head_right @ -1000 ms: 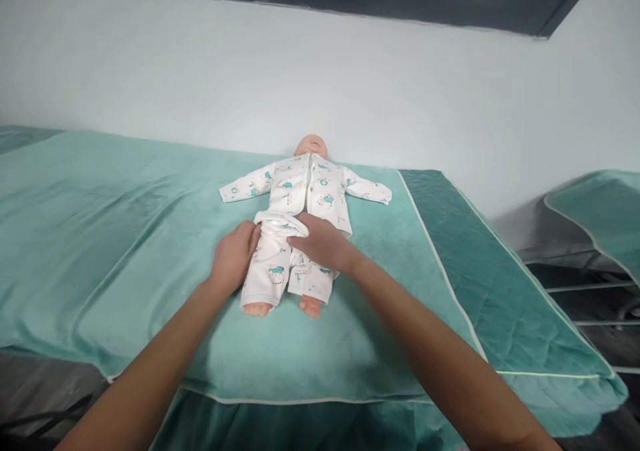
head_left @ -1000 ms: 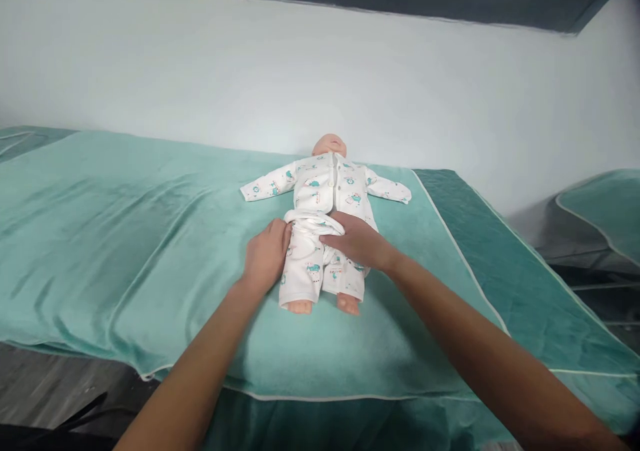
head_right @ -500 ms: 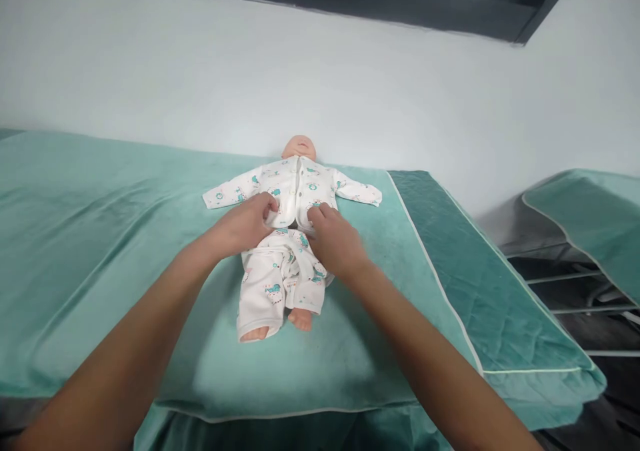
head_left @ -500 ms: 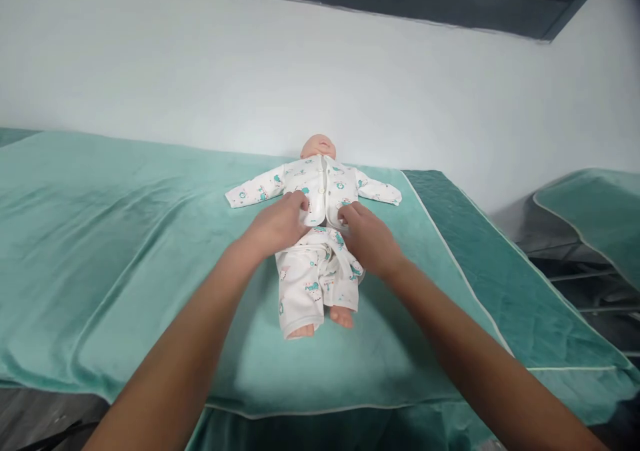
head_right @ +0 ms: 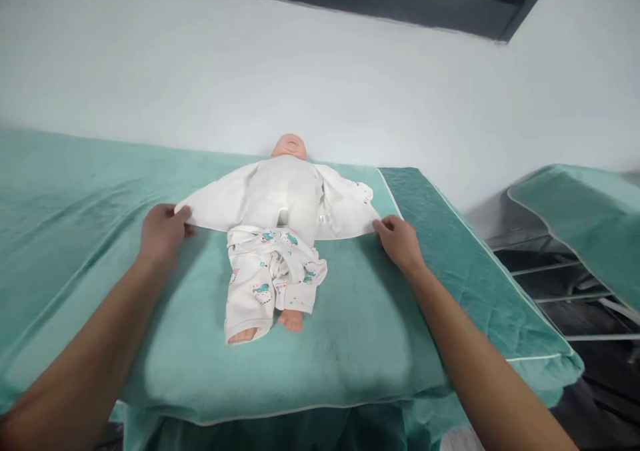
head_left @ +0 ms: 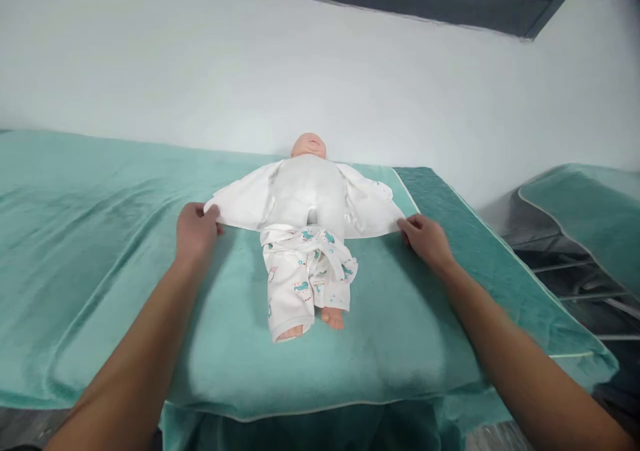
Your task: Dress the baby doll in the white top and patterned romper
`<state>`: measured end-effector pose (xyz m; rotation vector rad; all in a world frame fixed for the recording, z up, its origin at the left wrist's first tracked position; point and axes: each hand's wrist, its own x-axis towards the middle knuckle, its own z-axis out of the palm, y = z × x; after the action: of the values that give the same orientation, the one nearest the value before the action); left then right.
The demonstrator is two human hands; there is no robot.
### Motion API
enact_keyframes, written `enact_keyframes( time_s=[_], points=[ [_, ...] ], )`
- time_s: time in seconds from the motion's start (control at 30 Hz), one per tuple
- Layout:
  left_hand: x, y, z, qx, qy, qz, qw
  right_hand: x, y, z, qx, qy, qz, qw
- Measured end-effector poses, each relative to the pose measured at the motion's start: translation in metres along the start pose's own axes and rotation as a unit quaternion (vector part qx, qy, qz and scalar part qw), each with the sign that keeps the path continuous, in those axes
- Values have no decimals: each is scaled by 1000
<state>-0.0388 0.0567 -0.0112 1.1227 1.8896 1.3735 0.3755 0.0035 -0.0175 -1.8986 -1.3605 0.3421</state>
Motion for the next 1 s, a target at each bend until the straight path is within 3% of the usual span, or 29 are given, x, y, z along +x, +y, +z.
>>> enact_keyframes(
  time_s=[0.07, 0.1, 0.13, 0.2, 0.27, 0.33, 0.4, 0.53, 0.7, 0.77, 0.83, 0.93, 1.0],
  points=[
    [-7, -6, -4, 29, 70, 73, 994, -10, 7, -2, -63, 13, -28, 998],
    [-16, -3, -2, 36, 78, 127, 988, -18, 2, 1, -56, 19, -47, 997],
    [-26, 2, 2, 30, 56, 172, 983, -26, -8, 5, -28, 12, -70, 997],
    [-49, 16, 11, 1, -104, 177, 979, -44, -35, 17, 65, -72, -127, 987],
    [-65, 26, 16, -16, -255, 167, 952, -58, -62, 27, 132, -193, -208, 950],
    [-72, 31, 12, -7, -347, 189, 918, -67, -78, 32, 144, -240, -294, 914],
    [-74, 32, 3, 30, -398, 226, 889, -70, -82, 33, 128, -250, -350, 893],
    [-74, 43, -14, 124, -456, 280, 836, -65, -81, 28, 75, -271, -374, 884],
    [-79, 60, -11, 197, -452, 373, 786, -61, -100, 30, 71, -290, -395, 869],
    [-80, 60, -2, 192, -389, 408, 804, -59, -108, 33, 80, -289, -374, 878],
    [-78, 57, 9, 160, -294, 413, 847, -53, -111, 37, 103, -251, -340, 901],
    [-66, 49, 31, 82, -181, 355, 914, -35, -104, 47, 133, -129, -286, 940],
    [-54, 43, 46, 12, -151, 287, 946, -22, -94, 57, 137, -62, -240, 959]
  ],
)
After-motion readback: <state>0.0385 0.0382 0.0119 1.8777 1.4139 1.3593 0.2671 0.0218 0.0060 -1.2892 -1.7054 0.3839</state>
